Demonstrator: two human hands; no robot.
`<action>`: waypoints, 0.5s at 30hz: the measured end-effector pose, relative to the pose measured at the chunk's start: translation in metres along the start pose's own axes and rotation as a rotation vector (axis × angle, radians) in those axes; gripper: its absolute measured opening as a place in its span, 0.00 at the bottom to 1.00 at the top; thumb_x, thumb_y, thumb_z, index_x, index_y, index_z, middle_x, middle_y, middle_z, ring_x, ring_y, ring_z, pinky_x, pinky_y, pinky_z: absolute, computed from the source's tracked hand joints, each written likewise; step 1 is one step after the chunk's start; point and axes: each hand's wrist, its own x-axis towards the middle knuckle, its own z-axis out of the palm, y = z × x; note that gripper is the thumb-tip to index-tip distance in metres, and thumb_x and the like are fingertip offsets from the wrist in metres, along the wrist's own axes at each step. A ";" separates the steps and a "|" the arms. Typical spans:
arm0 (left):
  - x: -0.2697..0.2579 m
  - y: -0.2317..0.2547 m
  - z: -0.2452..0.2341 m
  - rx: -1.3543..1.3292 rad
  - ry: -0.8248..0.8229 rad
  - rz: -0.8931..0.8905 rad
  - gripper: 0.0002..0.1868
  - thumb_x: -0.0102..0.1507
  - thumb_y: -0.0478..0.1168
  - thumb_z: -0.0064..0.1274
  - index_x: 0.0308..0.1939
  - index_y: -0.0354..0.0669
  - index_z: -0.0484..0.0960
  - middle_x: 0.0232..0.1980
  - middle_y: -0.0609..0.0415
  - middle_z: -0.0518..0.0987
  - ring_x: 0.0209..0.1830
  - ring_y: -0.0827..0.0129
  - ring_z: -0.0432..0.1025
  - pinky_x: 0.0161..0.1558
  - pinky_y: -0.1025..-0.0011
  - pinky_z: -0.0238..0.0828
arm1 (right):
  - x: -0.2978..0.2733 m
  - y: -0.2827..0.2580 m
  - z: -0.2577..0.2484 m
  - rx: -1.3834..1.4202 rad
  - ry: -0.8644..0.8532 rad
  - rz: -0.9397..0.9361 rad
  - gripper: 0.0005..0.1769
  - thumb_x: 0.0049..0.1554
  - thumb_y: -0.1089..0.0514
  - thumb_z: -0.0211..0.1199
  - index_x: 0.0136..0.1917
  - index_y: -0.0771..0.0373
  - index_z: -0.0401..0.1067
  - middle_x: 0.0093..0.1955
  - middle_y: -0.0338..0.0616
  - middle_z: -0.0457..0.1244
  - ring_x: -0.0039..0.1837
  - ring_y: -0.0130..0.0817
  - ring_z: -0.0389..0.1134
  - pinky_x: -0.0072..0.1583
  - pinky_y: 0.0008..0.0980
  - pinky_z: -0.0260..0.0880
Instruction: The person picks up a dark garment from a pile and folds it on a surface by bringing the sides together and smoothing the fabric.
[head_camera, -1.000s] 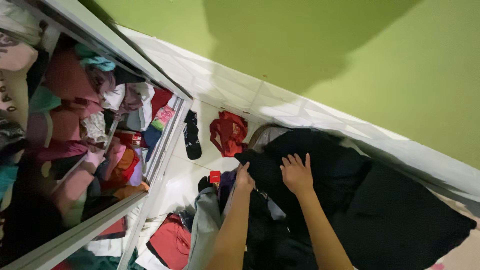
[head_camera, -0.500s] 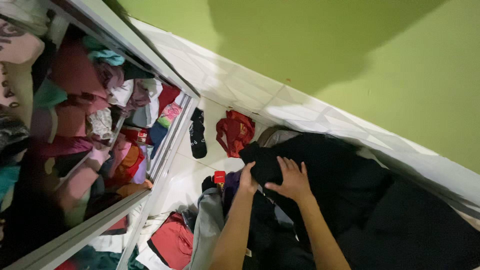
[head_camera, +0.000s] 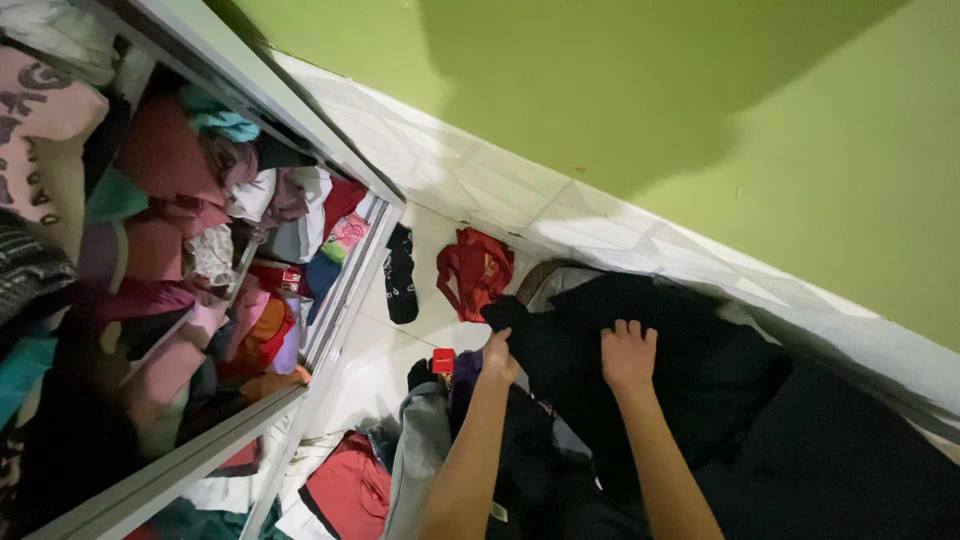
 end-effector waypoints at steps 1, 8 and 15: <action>0.001 0.000 0.001 0.000 -0.001 0.000 0.21 0.67 0.32 0.41 0.66 0.40 0.69 0.64 0.42 0.74 0.63 0.49 0.70 0.68 0.54 0.68 | 0.000 0.002 0.002 -0.055 0.010 0.006 0.09 0.54 0.60 0.61 0.48 0.53 0.80 0.57 0.41 0.66 0.64 0.42 0.63 0.66 0.51 0.57; 0.002 0.003 0.004 -0.121 -0.116 -0.087 0.22 0.70 0.38 0.42 0.67 0.33 0.70 0.66 0.40 0.75 0.65 0.48 0.70 0.68 0.54 0.67 | 0.006 0.005 0.006 -0.204 -0.100 0.042 0.06 0.56 0.60 0.62 0.46 0.54 0.79 0.51 0.42 0.69 0.59 0.42 0.68 0.63 0.46 0.61; -0.029 0.015 0.009 -0.101 -0.212 -0.157 0.26 0.72 0.48 0.40 0.70 0.37 0.65 0.72 0.38 0.70 0.71 0.45 0.65 0.74 0.51 0.57 | 0.001 0.005 -0.030 0.538 0.169 -0.078 0.06 0.51 0.59 0.61 0.43 0.59 0.71 0.47 0.45 0.68 0.54 0.48 0.68 0.55 0.49 0.65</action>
